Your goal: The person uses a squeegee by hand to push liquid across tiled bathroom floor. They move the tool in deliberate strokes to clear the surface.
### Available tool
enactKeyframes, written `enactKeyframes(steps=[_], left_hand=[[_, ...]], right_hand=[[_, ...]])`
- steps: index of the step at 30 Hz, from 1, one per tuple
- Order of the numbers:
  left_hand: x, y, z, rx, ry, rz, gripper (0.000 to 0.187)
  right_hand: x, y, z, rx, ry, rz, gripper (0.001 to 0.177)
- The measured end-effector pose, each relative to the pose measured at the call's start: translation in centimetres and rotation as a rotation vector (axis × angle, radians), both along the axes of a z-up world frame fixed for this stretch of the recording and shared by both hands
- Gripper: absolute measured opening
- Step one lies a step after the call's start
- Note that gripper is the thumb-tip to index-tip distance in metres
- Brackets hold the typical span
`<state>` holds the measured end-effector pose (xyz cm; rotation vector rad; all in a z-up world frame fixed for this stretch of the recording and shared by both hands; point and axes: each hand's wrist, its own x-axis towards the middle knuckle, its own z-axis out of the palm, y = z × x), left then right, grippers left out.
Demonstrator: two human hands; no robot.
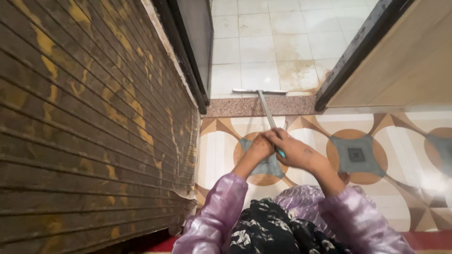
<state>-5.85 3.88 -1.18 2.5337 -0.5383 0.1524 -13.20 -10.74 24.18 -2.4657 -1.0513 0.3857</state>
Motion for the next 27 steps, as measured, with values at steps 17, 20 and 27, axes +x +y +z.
enactKeyframes(steps=[17, 20, 27], left_hand=[[-2.4, 1.4, 2.8, 0.107, -0.032, -0.071, 0.037], [-1.6, 2.0, 3.0, -0.051, 0.024, 0.076, 0.040], [2.4, 2.5, 4.5, -0.118, 0.225, 0.012, 0.047]], right_hand=[[-1.8, 0.7, 1.5, 0.020, -0.021, -0.008, 0.078], [0.6, 1.5, -2.2, -0.022, -0.007, -0.027, 0.079], [5.1, 3.2, -10.0, 0.020, -0.065, -0.056, 0.081]])
